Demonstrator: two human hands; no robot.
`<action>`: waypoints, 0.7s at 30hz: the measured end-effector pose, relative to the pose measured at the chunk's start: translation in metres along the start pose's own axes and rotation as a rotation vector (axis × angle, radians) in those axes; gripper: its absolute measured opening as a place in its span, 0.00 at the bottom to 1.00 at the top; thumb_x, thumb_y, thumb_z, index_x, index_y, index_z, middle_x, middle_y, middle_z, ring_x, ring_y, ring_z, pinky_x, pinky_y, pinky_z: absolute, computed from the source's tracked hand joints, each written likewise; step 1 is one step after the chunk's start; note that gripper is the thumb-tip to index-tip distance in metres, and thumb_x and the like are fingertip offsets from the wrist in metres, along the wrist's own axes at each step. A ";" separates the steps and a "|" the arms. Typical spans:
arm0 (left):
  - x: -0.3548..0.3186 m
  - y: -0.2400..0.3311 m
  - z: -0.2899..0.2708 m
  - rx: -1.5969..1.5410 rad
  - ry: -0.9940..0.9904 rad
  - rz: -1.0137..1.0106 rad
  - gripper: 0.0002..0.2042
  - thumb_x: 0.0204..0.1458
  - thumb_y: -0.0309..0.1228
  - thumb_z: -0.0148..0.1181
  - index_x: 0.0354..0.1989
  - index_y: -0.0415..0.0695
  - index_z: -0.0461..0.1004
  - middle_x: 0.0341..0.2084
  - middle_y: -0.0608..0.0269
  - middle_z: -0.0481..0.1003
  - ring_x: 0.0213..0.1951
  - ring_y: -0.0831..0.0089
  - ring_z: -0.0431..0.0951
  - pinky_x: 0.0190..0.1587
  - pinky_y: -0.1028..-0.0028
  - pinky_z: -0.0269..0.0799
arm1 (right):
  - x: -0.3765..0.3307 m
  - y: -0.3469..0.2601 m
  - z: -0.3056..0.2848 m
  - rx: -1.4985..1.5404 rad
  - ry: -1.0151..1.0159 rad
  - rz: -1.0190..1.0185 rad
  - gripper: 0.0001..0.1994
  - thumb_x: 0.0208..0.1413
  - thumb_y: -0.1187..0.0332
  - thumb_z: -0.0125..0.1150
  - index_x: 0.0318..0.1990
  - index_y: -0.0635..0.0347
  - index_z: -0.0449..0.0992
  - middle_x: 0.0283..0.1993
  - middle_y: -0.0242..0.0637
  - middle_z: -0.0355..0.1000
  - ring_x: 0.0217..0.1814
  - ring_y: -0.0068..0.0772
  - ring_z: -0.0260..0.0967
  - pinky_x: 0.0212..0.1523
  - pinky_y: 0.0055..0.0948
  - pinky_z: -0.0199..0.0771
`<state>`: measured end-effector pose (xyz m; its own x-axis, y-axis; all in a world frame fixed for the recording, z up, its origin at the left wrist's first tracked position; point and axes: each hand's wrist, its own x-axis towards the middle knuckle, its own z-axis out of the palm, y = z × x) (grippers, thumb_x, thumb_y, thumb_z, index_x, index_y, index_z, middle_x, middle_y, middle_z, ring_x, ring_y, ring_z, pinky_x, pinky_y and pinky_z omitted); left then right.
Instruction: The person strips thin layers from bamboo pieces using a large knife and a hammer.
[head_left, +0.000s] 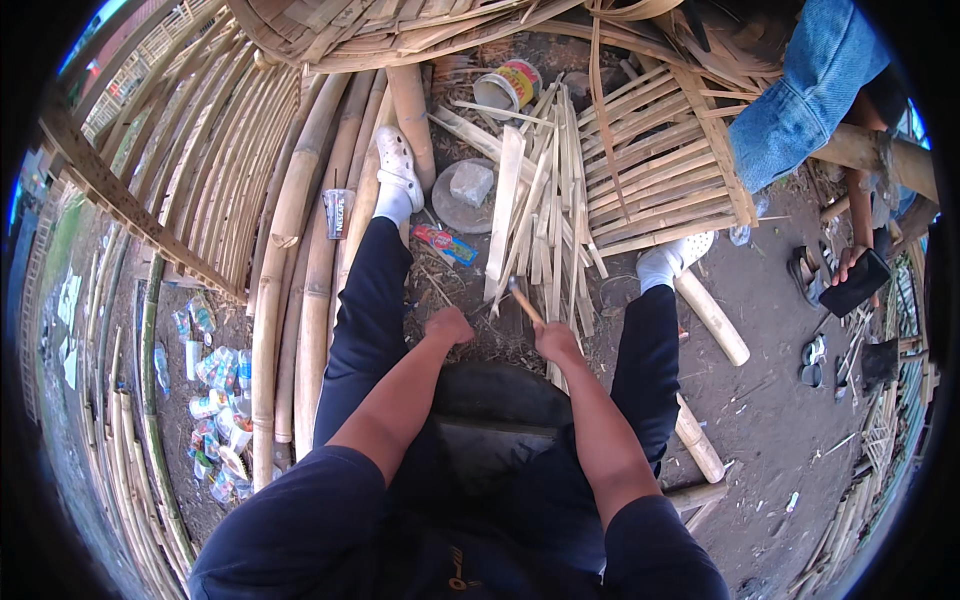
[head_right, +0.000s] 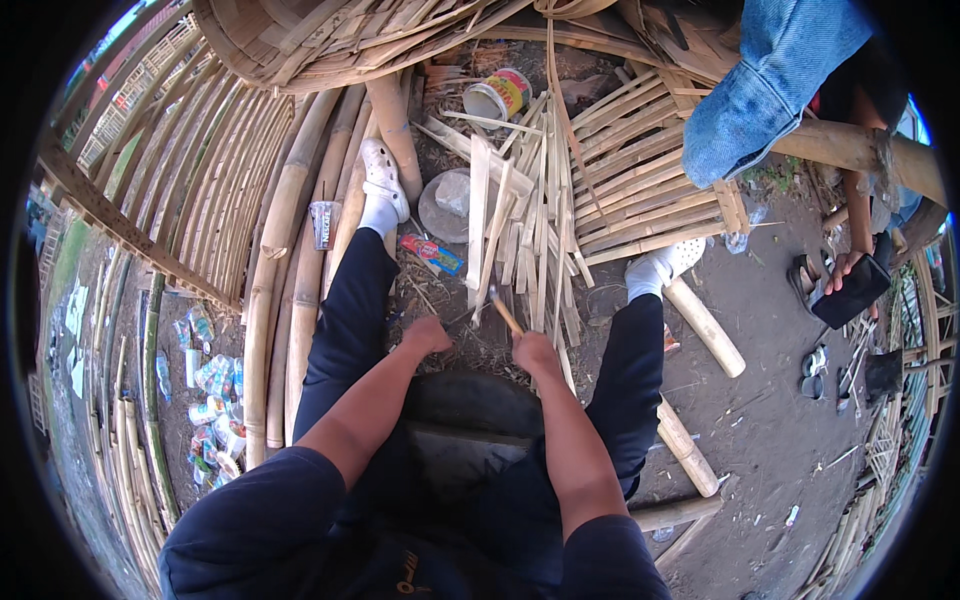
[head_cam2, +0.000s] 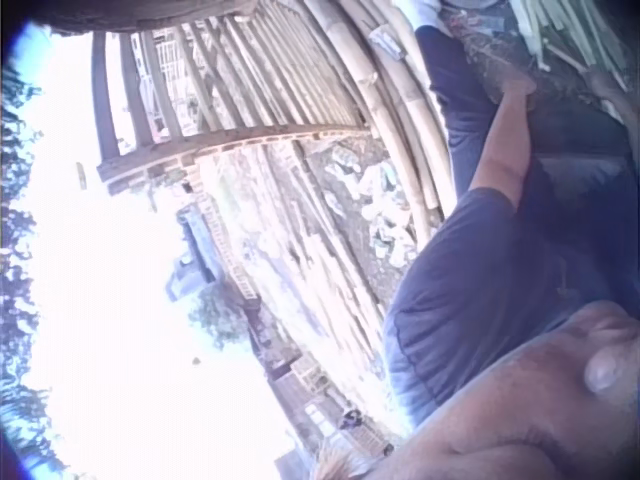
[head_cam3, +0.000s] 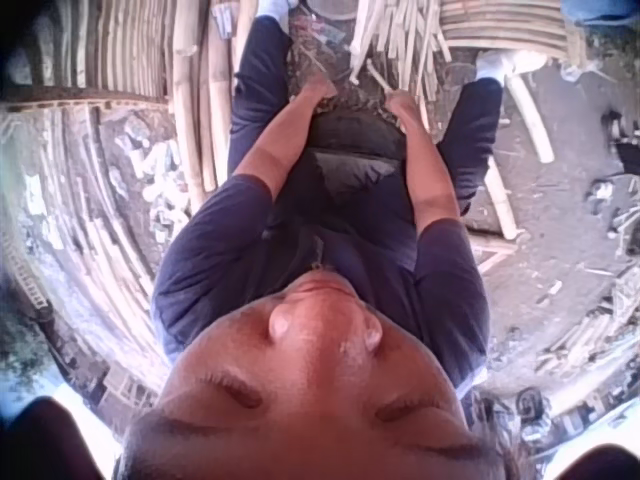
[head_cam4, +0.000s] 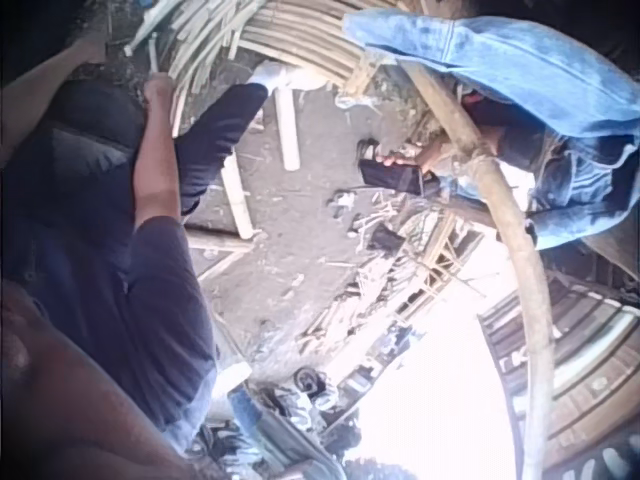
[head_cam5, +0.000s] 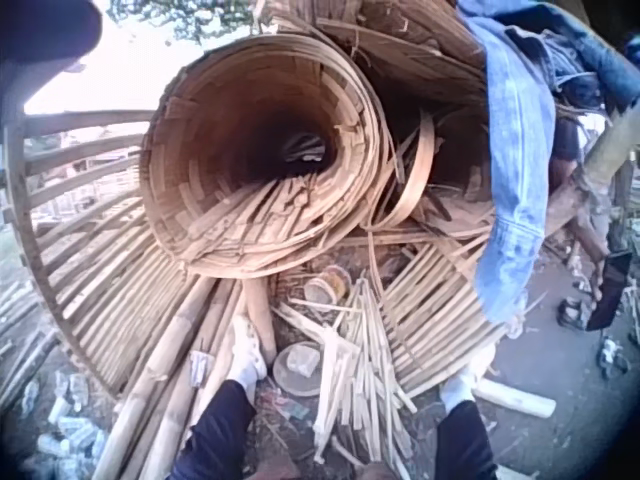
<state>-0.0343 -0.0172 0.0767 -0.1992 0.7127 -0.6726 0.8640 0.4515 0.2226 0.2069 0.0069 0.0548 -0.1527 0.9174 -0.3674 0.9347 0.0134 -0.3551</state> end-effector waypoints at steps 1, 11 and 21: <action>0.002 -0.009 -0.001 0.086 -0.026 0.003 0.20 0.46 0.34 0.56 0.47 0.37 0.77 0.52 0.46 0.73 0.55 0.54 0.74 0.56 0.62 0.71 | 0.001 -0.010 0.001 0.011 -0.058 0.015 0.24 0.63 0.52 0.47 0.36 0.70 0.77 0.38 0.62 0.74 0.45 0.57 0.73 0.49 0.51 0.71; 0.026 -0.028 0.029 -0.006 -0.045 -0.079 0.22 0.47 0.39 0.60 0.49 0.40 0.76 0.53 0.49 0.73 0.55 0.57 0.74 0.55 0.63 0.71 | -0.006 -0.027 -0.041 0.291 0.044 0.181 0.27 0.63 0.51 0.47 0.35 0.74 0.76 0.37 0.65 0.74 0.41 0.62 0.74 0.44 0.49 0.73; 0.016 -0.019 0.023 -0.029 -0.037 -0.074 0.22 0.46 0.36 0.59 0.50 0.40 0.76 0.53 0.49 0.73 0.56 0.57 0.74 0.56 0.63 0.70 | -0.011 -0.047 -0.068 1.266 -0.166 0.354 0.22 0.59 0.46 0.57 0.28 0.57 0.65 0.16 0.26 0.56 0.12 0.19 0.52 0.11 0.24 0.51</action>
<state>-0.0428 -0.0264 0.0451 -0.2445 0.6568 -0.7133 0.8335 0.5183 0.1915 0.1864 0.0229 0.1342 -0.0855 0.7341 -0.6736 0.0030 -0.6759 -0.7370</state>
